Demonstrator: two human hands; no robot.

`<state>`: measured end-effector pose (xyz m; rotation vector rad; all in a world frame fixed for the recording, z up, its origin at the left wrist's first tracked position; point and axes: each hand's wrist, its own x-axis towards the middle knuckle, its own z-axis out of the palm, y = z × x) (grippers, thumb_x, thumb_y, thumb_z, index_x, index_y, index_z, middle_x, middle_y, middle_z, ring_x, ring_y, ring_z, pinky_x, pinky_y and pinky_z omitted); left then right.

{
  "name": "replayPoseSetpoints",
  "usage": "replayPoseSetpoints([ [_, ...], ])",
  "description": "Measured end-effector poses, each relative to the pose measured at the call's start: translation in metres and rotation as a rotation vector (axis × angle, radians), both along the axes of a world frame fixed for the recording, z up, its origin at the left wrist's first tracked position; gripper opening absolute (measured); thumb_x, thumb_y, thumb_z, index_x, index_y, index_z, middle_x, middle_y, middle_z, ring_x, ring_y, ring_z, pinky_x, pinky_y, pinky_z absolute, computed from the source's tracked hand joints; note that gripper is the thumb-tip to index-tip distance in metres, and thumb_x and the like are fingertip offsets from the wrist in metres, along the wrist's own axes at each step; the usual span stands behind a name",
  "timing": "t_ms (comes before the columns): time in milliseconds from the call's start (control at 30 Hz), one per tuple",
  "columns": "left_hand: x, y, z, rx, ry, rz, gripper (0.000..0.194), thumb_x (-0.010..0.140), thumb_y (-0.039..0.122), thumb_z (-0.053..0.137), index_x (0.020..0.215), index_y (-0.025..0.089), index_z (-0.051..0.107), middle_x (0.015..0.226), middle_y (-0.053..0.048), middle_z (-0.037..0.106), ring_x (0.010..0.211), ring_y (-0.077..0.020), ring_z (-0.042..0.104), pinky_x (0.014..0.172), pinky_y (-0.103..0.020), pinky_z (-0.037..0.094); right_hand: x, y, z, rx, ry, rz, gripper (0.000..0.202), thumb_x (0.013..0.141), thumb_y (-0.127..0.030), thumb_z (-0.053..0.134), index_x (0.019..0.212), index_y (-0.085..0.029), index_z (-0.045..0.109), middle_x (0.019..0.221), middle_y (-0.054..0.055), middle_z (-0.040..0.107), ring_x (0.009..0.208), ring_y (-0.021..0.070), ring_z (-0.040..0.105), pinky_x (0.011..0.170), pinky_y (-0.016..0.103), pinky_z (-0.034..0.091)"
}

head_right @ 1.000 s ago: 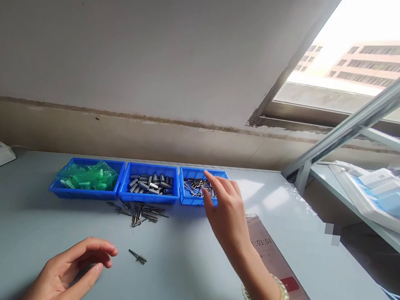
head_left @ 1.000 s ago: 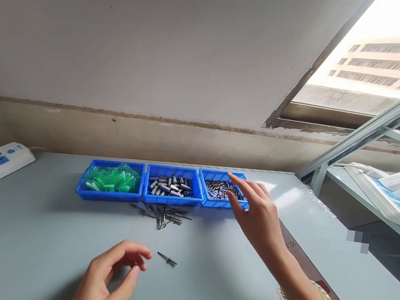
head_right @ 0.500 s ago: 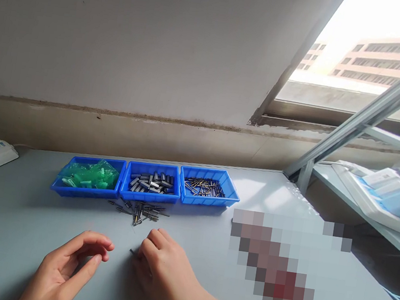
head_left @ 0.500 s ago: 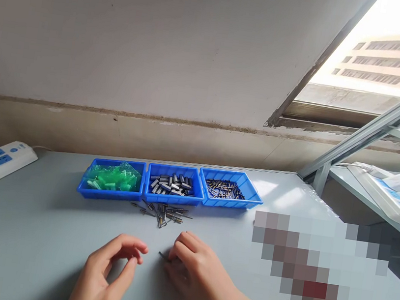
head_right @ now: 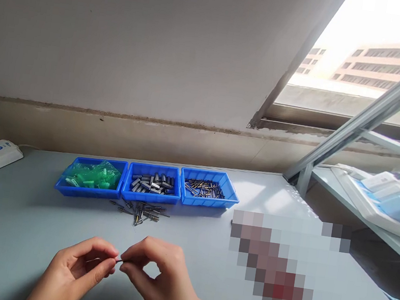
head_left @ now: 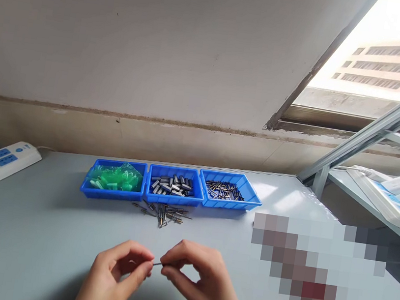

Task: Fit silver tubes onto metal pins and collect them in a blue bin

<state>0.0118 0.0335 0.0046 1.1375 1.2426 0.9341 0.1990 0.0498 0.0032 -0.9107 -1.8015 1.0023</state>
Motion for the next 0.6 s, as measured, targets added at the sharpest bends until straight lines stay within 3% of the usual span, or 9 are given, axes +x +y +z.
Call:
replayPoseSetpoints([
  [133, 0.008, 0.002, 0.006, -0.145, -0.153, -0.075, 0.021, 0.067, 0.035, 0.083, 0.073, 0.017, 0.072, 0.073, -0.003, 0.074, 0.073, -0.0186, 0.067, 0.071, -0.024, 0.053, -0.005, -0.003, 0.004, -0.118, 0.094, 0.09, 0.015, 0.085, -0.027, 0.069, 0.077, -0.015, 0.074, 0.067, 0.004, 0.067, 0.06, 0.0119, 0.06, 0.059, 0.022, 0.05],
  [233, 0.014, -0.001, 0.004, -0.19, -0.236, -0.128, 0.025, 0.059, 0.032, 0.089, 0.066, 0.017, 0.069, 0.07, -0.003, 0.074, 0.073, -0.0189, 0.068, 0.071, -0.024, 0.051, -0.01, -0.006, 0.001, -0.049, 0.083, 0.114, 0.025, 0.084, -0.04, 0.071, 0.078, -0.016, 0.077, 0.067, 0.002, 0.06, 0.06, 0.0115, 0.055, 0.056, 0.022, 0.048],
  [333, 0.017, -0.004, 0.0, -0.215, -0.256, -0.133, 0.03, 0.054, 0.032, 0.091, 0.067, 0.018, 0.068, 0.074, -0.003, 0.074, 0.077, -0.0198, 0.068, 0.069, -0.024, 0.05, -0.013, -0.007, -0.002, 0.04, 0.055, 0.134, 0.027, 0.088, -0.042, 0.067, 0.081, -0.017, 0.077, 0.068, 0.003, 0.061, 0.062, 0.012, 0.057, 0.057, 0.023, 0.049],
  [500, 0.011, -0.007, 0.005, -0.212, -0.23, -0.113, 0.032, 0.063, 0.044, 0.086, 0.067, 0.017, 0.069, 0.068, -0.002, 0.07, 0.07, -0.0168, 0.064, 0.069, -0.024, 0.048, -0.008, -0.001, 0.0, 0.168, 0.055, 0.063, 0.021, 0.09, -0.038, 0.066, 0.081, -0.02, 0.073, 0.064, 0.003, 0.066, 0.062, 0.0142, 0.057, 0.058, 0.026, 0.048],
  [600, 0.006, -0.006, 0.013, -0.156, -0.219, -0.006, 0.025, 0.07, 0.04, 0.081, 0.07, 0.018, 0.07, 0.066, 0.0, 0.069, 0.069, -0.0161, 0.063, 0.07, -0.023, 0.049, -0.004, 0.002, -0.001, 0.095, 0.081, -0.011, 0.016, 0.088, -0.033, 0.068, 0.08, -0.02, 0.071, 0.067, 0.003, 0.069, 0.063, 0.0146, 0.059, 0.059, 0.027, 0.048],
])
